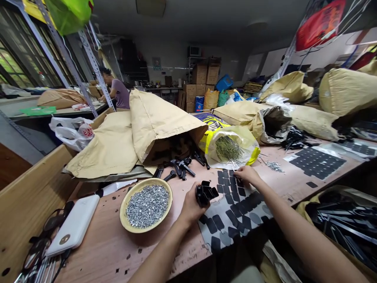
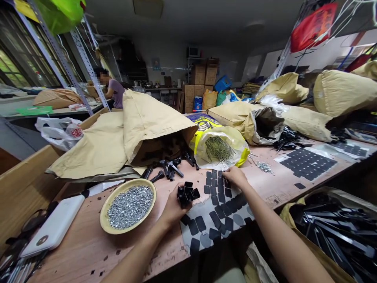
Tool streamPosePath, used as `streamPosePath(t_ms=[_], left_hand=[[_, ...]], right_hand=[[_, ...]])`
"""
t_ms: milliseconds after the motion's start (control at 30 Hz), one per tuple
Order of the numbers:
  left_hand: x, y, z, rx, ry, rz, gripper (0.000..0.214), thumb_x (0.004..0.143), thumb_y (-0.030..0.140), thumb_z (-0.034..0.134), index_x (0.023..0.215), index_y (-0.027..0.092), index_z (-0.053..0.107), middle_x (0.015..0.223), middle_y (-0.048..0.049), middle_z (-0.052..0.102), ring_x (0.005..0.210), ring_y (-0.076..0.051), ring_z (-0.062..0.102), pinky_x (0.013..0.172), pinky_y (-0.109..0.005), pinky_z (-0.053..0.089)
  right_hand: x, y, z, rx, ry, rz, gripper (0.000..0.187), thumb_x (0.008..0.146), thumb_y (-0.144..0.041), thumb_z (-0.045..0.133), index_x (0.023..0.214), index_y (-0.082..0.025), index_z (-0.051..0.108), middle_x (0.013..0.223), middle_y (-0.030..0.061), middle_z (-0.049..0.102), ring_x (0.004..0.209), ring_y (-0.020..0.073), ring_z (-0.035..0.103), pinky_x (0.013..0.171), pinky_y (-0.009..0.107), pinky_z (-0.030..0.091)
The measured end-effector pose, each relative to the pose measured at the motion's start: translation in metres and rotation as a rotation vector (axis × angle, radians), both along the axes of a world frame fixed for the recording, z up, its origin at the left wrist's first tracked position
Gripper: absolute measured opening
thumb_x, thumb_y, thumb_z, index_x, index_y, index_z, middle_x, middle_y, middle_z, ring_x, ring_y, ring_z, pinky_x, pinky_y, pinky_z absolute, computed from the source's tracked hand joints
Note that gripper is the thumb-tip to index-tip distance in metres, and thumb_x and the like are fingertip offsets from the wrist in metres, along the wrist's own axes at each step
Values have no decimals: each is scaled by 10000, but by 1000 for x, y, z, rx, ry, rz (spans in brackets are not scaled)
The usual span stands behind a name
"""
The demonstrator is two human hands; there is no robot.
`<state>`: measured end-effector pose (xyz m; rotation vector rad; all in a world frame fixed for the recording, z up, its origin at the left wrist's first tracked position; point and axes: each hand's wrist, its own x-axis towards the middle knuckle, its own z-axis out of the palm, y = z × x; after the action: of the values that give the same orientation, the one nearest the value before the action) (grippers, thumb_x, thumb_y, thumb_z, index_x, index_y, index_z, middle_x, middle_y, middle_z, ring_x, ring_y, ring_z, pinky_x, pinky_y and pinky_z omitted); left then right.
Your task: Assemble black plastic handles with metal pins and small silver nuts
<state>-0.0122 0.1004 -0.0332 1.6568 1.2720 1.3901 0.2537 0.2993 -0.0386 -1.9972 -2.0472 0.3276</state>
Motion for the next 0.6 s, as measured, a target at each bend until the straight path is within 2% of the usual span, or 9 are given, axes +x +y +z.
streamPosePath(t_ms=[67, 133, 200, 267, 367, 533, 600], left_hand=[[3, 1, -2, -12, -7, 5, 461, 662, 126, 647, 1103, 197, 531, 949, -14, 661, 840, -169, 624, 771, -260, 480], [4, 2, -1, -28, -21, 12, 470, 661, 118, 643, 1109, 197, 524, 950, -11, 661, 842, -169, 621, 771, -258, 478], [5, 3, 0, -44, -33, 11, 468, 665, 116, 640, 1110, 197, 519, 934, -4, 656, 817, -163, 610, 758, -255, 476], [5, 3, 1, -48, -43, 13, 459, 671, 115, 639, 1108, 195, 522, 934, -3, 652, 816, -161, 604, 763, -255, 475], [4, 3, 0, -54, -50, 24, 450, 671, 112, 643, 1098, 195, 528, 943, -5, 654, 838, -166, 609, 781, -260, 474], [2, 4, -2, -70, -75, 44, 478, 650, 101, 651, 1103, 197, 529, 959, -8, 668, 859, -173, 625, 793, -266, 481], [3, 4, -1, -74, -85, 45, 475, 645, 101, 654, 1093, 200, 532, 967, -10, 673, 869, -176, 630, 798, -267, 483]], right_hand=[[10, 9, 3, 22, -82, 74, 198, 820, -305, 643, 717, -159, 729, 661, 82, 688, 612, 184, 636, 583, 271, 396], [18, 21, 11, 94, -174, 166, 154, 842, -265, 610, 854, -173, 733, 813, 81, 723, 735, 195, 663, 594, 259, 390], [22, 35, 20, 162, -270, 308, 166, 871, -219, 578, 965, -202, 713, 992, 72, 719, 860, 193, 665, 611, 246, 387], [20, 52, 28, 197, -366, 476, 170, 888, -163, 559, 966, -211, 702, 1082, 70, 687, 905, 179, 656, 613, 237, 382], [13, 74, 32, 225, -496, 696, 188, 869, -68, 554, 916, -182, 696, 1081, 92, 654, 909, 174, 648, 614, 236, 387], [6, 93, 28, 286, -618, 967, 424, 786, 69, 538, 1103, -175, 678, 1062, 99, 645, 884, 186, 634, 586, 231, 402], [7, 94, 27, 313, -631, 1056, 371, 802, 58, 543, 1043, -180, 693, 1109, 109, 638, 920, 194, 622, 566, 222, 409]])
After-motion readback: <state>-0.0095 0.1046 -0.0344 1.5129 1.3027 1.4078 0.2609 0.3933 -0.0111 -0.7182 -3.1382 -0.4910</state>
